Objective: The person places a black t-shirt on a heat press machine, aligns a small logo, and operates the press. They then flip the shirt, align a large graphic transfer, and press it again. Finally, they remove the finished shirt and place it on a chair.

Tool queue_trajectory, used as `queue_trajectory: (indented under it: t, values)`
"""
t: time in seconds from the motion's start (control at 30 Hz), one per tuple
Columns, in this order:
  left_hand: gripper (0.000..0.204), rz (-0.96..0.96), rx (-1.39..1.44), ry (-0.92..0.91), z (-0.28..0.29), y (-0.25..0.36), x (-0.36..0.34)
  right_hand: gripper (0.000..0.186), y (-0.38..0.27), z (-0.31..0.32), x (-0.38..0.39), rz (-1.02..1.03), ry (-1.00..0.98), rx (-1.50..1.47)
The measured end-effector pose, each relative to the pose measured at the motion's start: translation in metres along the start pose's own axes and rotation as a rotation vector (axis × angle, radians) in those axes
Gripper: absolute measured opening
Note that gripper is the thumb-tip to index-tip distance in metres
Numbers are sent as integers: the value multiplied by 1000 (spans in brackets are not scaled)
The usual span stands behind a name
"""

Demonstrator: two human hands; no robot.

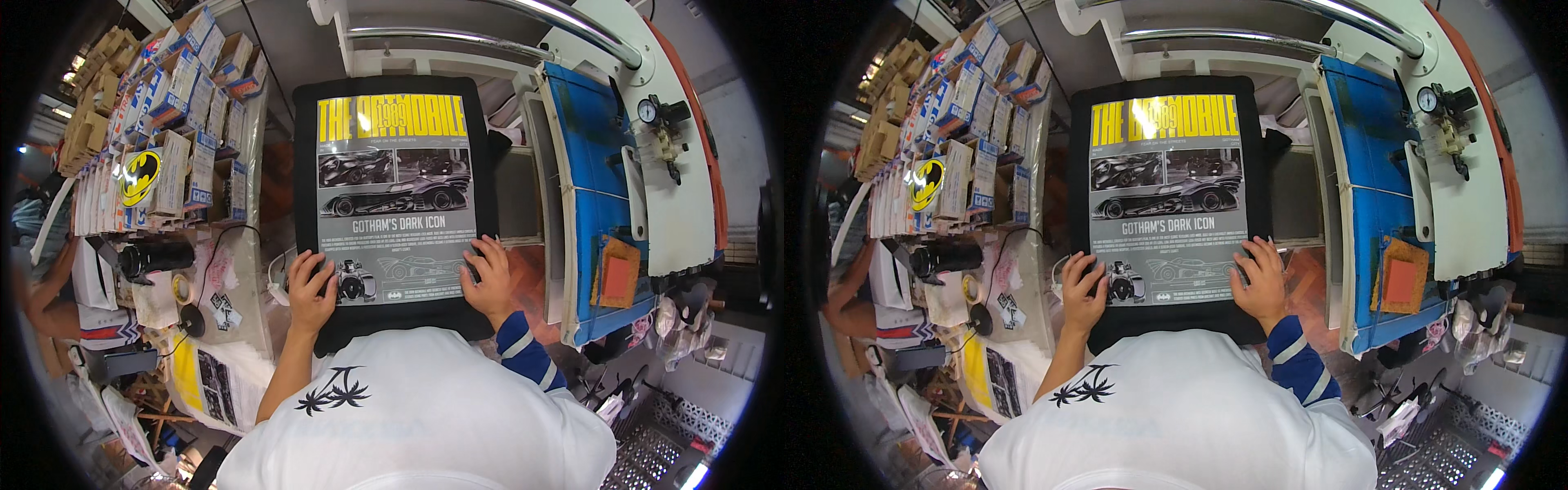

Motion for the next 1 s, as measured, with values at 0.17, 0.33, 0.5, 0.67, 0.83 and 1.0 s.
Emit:
queue_trajectory:
  t: [0.17, 0.33, 0.5, 0.67, 0.83, 1.0]
  values:
    - [15, 29, -207, -137, 12, 29, -32, 16, -8, 15, -21, -37, -49, 63]
    - [17, -99, -147, -46, 16, -22, -144, 7, 51, -6, -86, -125, 113, 36]
    - [38, -215, -192, 63, -5, -110, -292, 16, 126, -51, -167, -399, 174, -124]
    - [42, -55, -324, -132, -30, -137, -333, 21, 175, -82, -209, -578, 117, -154]
    - [32, 178, 14, -40, -23, -189, -359, 33, 189, -121, -241, -1062, -226, -1107]
    - [51, 1213, 766, 25, -37, -236, -294, 30, 193, -138, -265, -1007, -385, -1419]
Point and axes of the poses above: each hand's wrist, its own x-axis away from the middle knuckle, its own z-axis out of the back of the hand, y = z × x, the point moved 2 cm from there along -x, towards the middle knuckle, and after that the axes turned 11 degrees about x, right-handed, at the moved point
